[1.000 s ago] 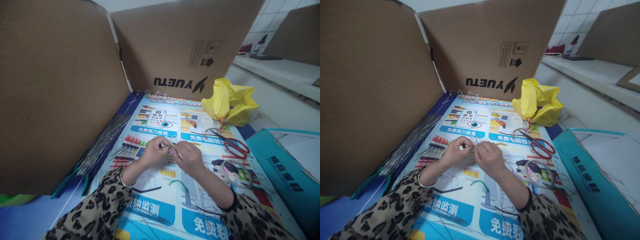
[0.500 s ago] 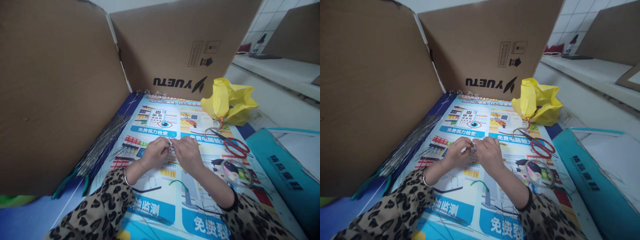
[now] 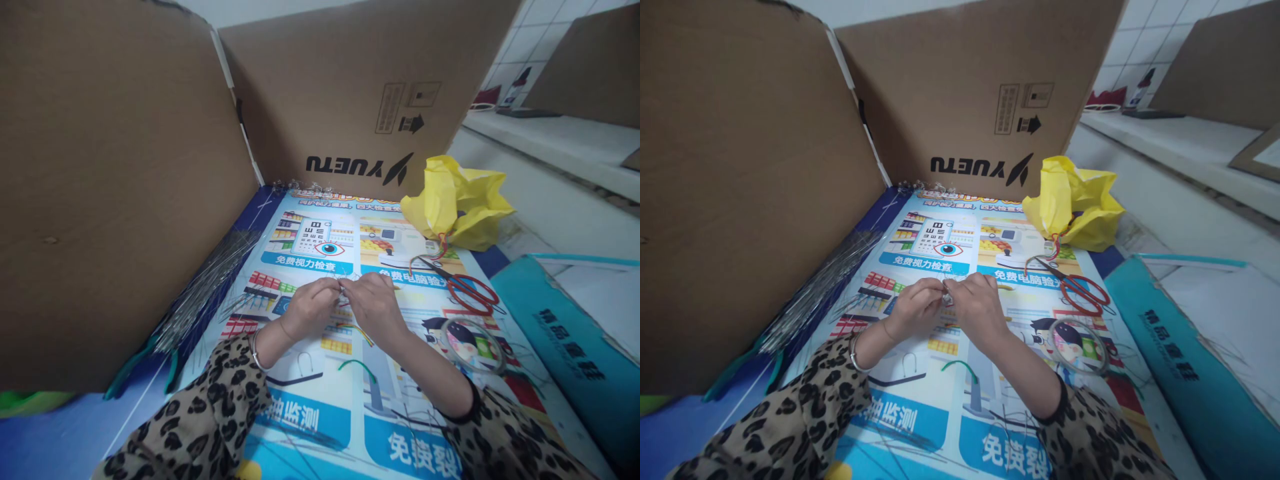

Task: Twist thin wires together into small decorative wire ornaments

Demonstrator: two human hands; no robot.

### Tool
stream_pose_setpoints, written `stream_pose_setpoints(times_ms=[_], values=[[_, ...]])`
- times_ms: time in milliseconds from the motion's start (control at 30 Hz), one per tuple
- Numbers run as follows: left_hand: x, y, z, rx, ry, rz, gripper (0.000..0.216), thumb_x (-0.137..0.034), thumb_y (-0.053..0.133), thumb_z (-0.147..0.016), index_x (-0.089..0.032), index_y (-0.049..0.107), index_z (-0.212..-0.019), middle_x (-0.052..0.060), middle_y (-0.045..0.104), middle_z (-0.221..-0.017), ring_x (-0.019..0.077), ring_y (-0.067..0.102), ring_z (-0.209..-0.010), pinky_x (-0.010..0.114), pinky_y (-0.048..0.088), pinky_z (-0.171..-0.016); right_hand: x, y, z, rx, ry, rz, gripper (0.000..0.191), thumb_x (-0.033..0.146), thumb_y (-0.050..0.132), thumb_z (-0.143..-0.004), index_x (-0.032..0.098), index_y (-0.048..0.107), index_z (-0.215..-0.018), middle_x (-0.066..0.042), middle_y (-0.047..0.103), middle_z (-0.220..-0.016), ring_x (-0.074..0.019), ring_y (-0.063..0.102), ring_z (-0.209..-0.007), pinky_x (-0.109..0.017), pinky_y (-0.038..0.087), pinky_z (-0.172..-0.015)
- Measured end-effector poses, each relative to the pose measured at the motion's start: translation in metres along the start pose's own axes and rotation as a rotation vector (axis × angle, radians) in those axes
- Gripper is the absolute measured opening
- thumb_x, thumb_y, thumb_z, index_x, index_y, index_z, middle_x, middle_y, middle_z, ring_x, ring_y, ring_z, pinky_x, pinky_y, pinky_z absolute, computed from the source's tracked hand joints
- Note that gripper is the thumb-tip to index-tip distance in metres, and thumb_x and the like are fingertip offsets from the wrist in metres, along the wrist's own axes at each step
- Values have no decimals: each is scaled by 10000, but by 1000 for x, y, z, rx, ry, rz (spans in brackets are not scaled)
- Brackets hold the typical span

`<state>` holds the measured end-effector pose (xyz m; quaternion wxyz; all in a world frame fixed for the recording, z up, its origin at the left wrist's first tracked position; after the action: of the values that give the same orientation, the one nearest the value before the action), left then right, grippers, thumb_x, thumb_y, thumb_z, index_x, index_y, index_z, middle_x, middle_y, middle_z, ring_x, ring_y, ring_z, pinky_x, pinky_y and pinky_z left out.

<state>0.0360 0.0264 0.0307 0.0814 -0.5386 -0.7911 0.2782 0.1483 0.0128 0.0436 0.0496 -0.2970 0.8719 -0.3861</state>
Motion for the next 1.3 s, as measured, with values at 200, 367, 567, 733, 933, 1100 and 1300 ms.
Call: stream_pose_setpoints(times_ms=[200, 367, 567, 733, 933, 1100, 1300], values=[[-2, -1, -2, 22, -9, -43, 143, -79, 463, -797, -186, 557, -778, 35, 661, -887, 116, 622, -827, 230, 522, -717, 0, -1, 0, -39, 3, -32, 183, 170, 496, -868, 181, 628, -994, -32, 647, -703, -168, 525, -727, -343, 322, -709], [2, 0, 3, 18, -46, -49, 131, -94, 477, -803, -185, 569, -815, 38, 659, -914, 119, 621, -843, 224, 511, -713, 3, -4, 0, -66, -13, -47, 182, 166, 510, -861, 171, 613, -1010, -25, 641, -693, -159, 534, -709, -339, 338, -716], [0, -1, 4, -12, -11, -13, 133, -90, 472, -809, -179, 562, -849, 39, 655, -922, 115, 623, -831, 219, 515, -699, 2, -4, -1, -64, -1, -35, 186, 160, 510, -857, 153, 619, -1008, -33, 639, -690, -165, 531, -708, -336, 334, -709], [0, 0, 3, -3, 8, 5, 158, -95, 450, -820, -186, 575, -853, 39, 663, -918, 110, 631, -826, 217, 525, -703, 3, -2, -1, -41, -4, -25, 173, 171, 491, -867, 171, 628, -972, -39, 656, -714, -168, 525, -714, -337, 325, -711], [-2, 0, 4, 14, 42, 6, 189, -72, 485, -800, -196, 581, -907, 32, 667, -943, 119, 630, -860, 226, 527, -734, -3, 0, 0, -24, 47, -56, 136, 178, 506, -850, 172, 641, -870, -43, 625, -691, -171, 531, -714, -333, 337, -710], [0, 2, 6, 35, 20, 6, 183, -89, 479, -811, -205, 578, -913, 26, 662, -936, 109, 627, -844, 218, 520, -716, -6, 3, 0, -9, 77, -67, 101, 173, 527, -823, 182, 627, -817, -30, 613, -677, -168, 538, -704, -328, 347, -717], [2, 2, 7, 30, -21, -4, 137, -93, 494, -805, -191, 561, -874, 37, 654, -910, 108, 620, -828, 216, 515, -687, -8, 6, 2, 31, 132, -141, 76, 139, 518, -806, 189, 569, -779, 3, 614, -649, -149, 553, -651, -311, 362, -717]])
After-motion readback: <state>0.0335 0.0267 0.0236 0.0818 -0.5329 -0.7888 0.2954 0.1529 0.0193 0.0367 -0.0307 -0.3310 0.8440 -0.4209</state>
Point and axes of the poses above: each hand's wrist, its own z-axis away from the middle knuckle, its own y-axis out of the palm, x = y × z, the point moved 7 cm from there along -z, towards the middle knuckle
